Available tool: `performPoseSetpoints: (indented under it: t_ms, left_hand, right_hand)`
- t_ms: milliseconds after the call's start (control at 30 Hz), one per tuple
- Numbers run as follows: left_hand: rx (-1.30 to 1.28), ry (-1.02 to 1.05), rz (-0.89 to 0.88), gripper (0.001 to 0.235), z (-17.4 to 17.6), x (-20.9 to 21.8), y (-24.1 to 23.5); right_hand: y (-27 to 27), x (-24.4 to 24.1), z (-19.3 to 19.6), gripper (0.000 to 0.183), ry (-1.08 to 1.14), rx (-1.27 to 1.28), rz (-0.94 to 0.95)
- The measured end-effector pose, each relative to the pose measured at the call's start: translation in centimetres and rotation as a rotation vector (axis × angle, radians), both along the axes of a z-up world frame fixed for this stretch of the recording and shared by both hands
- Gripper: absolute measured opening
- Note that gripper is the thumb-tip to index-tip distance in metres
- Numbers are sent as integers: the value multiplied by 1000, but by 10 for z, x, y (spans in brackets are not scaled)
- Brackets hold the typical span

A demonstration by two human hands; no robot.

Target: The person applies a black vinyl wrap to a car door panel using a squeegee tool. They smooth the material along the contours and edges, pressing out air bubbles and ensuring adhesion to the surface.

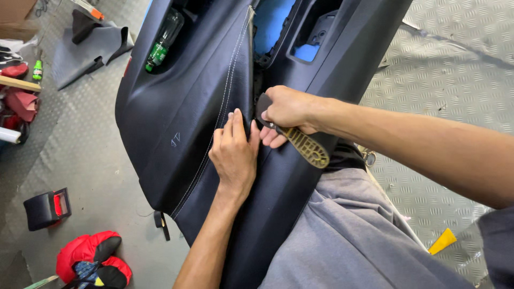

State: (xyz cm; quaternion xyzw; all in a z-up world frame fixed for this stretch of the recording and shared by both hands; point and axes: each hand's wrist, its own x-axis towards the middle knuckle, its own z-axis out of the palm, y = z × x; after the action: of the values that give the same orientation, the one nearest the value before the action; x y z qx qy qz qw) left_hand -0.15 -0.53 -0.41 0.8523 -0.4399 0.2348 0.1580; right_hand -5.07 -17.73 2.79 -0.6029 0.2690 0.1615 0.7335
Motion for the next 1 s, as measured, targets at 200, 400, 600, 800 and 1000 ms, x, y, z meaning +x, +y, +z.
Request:
performPoseSetpoints:
  t_ms: [200, 400, 600, 800, 1000]
  left_hand:
    - [-15, 13, -1, 40, 3, 1, 1]
    - [-23, 20, -4, 40, 5, -1, -1]
    - [-25, 43, -35, 42, 1, 2, -1]
    - [-32, 56, -33, 43, -2, 1, 1]
    - [-41, 39, -46, 44, -4, 4, 1]
  right_hand:
    - [-2, -6, 0, 18, -26, 68, -17]
    - [-5, -4, -9, 17, -64, 29, -7]
    - [-6, 6, -12, 18, -59, -50, 41]
    - [-29, 38, -4, 16, 83, 36, 218]
    - [0, 24, -24, 20, -33, -160, 50]
